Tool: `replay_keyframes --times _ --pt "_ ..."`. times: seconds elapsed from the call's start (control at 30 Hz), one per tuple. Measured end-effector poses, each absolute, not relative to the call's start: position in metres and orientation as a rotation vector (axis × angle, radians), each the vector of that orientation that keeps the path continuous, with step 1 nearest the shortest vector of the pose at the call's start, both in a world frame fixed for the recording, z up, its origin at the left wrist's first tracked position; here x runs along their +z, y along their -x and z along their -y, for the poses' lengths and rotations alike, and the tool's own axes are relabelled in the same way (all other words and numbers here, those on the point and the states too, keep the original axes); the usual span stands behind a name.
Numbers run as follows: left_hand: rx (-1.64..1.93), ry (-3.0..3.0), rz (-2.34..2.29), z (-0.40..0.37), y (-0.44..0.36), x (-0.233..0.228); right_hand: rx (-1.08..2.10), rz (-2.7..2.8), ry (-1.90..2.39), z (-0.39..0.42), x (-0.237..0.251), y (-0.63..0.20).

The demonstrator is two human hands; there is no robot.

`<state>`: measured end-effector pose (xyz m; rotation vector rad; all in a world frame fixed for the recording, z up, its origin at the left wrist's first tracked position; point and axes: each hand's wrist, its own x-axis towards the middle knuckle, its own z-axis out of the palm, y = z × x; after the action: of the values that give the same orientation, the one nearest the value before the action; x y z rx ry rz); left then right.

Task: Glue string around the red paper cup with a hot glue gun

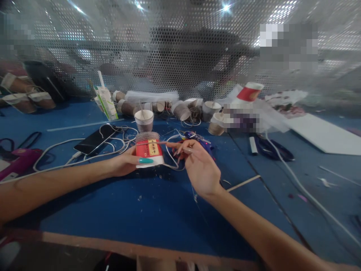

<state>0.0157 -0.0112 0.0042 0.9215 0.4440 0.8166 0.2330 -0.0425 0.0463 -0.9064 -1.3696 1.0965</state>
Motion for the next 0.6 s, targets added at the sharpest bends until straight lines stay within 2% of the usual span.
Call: replay_keyframes --times 0.23,0.43,0.6 --pt "0.843 -0.887 -0.469 0.013 -0.018 0.008 0.881 1.273 0.843 0.042 0.047 -0.237" --pt "0.874 -0.907 -0.520 0.012 -0.019 0.005 1.084 1.522 0.832 0.062 0.054 -0.230" --pt "0.906 -0.941 -0.556 0.015 -0.020 0.005 1.204 1.523 0.864 0.067 0.052 -0.227"
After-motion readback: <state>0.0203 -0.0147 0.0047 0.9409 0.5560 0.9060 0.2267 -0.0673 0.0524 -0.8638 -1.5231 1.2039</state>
